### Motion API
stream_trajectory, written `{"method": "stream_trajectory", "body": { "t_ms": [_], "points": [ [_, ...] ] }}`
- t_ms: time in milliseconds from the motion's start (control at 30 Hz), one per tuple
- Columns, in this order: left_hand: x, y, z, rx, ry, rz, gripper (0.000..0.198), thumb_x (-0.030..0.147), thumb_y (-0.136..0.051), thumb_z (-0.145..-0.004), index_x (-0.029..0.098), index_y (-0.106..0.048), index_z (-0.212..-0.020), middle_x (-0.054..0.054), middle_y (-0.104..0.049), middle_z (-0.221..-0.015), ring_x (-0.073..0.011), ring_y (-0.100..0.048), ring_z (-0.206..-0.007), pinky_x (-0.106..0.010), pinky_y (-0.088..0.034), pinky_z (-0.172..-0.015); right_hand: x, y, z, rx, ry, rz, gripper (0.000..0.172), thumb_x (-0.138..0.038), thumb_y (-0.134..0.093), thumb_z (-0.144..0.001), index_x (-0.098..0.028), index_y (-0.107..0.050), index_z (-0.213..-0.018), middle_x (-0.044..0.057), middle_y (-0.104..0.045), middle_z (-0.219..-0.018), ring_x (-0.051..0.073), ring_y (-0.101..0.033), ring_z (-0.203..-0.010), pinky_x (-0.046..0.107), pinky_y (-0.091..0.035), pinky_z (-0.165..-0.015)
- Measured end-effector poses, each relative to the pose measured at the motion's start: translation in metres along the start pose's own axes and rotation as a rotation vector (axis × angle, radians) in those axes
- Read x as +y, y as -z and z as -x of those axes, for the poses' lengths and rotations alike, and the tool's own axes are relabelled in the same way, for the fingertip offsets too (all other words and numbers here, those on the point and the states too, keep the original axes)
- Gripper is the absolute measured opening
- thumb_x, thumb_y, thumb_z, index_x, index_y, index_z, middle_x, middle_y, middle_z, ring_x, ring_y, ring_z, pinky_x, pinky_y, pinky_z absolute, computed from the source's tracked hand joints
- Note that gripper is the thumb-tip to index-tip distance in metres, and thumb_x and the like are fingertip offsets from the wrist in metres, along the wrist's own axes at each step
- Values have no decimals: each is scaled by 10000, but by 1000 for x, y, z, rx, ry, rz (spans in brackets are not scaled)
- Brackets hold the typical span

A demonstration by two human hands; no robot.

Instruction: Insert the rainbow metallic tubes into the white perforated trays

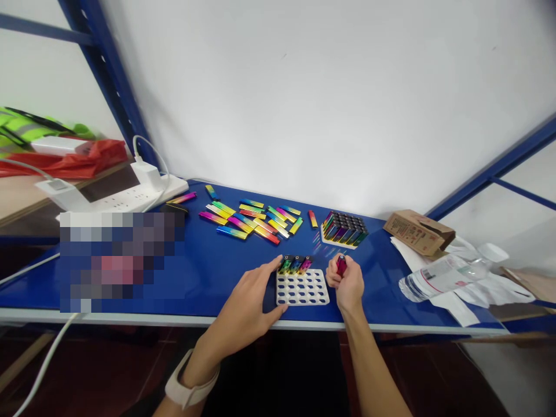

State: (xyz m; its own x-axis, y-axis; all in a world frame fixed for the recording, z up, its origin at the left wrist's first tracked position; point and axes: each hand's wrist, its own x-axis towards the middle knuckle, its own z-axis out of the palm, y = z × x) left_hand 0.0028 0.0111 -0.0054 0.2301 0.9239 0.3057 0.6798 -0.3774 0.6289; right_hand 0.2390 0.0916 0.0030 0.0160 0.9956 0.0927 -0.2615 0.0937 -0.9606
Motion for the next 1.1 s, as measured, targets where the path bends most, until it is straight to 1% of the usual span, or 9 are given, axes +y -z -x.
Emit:
{"method": "stream_trajectory", "body": {
  "t_ms": [333, 400, 500, 600, 667, 733, 800, 900, 1100],
  "points": [
    [0, 1, 0, -3, 0, 11, 841, 375, -652, -953, 359, -154, -1630, -29, -428, -1589, -254, -426, -1436, -429, -378, -1193, -2, 3, 2, -22, 47, 61, 456, -559, -455, -957, -198, -426, -680, -53, -245, -540, 84, -207, -460, 239, -152, -459],
    [1, 1, 0, -4, 4, 13, 837, 375, -647, -957, 362, -149, -1631, -27, -429, -1587, -254, -428, -1432, -427, -382, -1189, -7, 4, 3, -33, 76, 140, 480, -602, -436, -1002, -186, -483, -766, -46, -295, -593, 85, -237, -491, 238, -183, -471],
    [1, 1, 0, -3, 9, 12, 843, 376, -647, -959, 376, -136, -1630, -13, -424, -1589, -242, -428, -1429, -419, -382, -1190, -15, 5, 7, -100, 141, 311, 371, -560, -481, -1035, -195, -550, -1028, -24, -437, -740, 90, -344, -548, 244, -298, -510],
    [0, 0, 0, -6, 7, 8, 854, 376, -653, -958, 379, -126, -1630, -5, -413, -1596, -235, -418, -1434, -414, -372, -1198, -24, 6, 9, -182, 257, 486, 246, -448, -537, -1043, -212, -568, -1107, 12, -567, -898, 126, -544, -741, 285, -467, -731],
    [0, 0, 0, -5, 3, 6, 853, 375, -653, -959, 374, -127, -1631, -8, -416, -1593, -236, -421, -1430, -413, -373, -1196, -28, 7, 10, -213, 341, 608, 207, -396, -567, -1034, -203, -625, -1082, 43, -626, -1002, 169, -603, -941, 315, -468, -893],
    [-1, -1, 0, -4, 1, 7, 850, 372, -656, -958, 366, -137, -1631, -14, -423, -1588, -240, -428, -1425, -414, -377, -1191, -30, 8, 10, -240, 394, 690, 188, -362, -596, -1020, -205, -678, -1082, 57, -650, -1078, 189, -603, -1019, 318, -457, -928],
    [-1, -1, 1, -1, -3, 6, 848, 372, -658, -955, 361, -144, -1630, -19, -425, -1587, -247, -429, -1424, -417, -380, -1187, -30, 8, 9, -287, 394, 704, 185, -353, -617, -1008, -216, -700, -1100, 56, -656, -1090, 186, -611, -979, 314, -472, -891],
    [-2, -1, 1, 7, -6, 6, 846, 378, -653, -957, 365, -142, -1630, -19, -424, -1589, -249, -430, -1425, -419, -384, -1184, -28, 9, 8, -356, 320, 671, 205, -370, -622, -1005, -229, -698, -1132, 51, -664, -1072, 183, -633, -930, 314, -495, -850],
    [-1, -1, 0, -6, -3, 5, 850, 381, -650, -959, 386, -124, -1627, -1, -420, -1591, -234, -426, -1427, -411, -382, -1186, -30, 11, 2, -385, 290, 722, 215, -388, -589, -1022, -234, -687, -1135, 47, -680, -1098, 201, -650, -1015, 320, -505, -895]
  ]
}}
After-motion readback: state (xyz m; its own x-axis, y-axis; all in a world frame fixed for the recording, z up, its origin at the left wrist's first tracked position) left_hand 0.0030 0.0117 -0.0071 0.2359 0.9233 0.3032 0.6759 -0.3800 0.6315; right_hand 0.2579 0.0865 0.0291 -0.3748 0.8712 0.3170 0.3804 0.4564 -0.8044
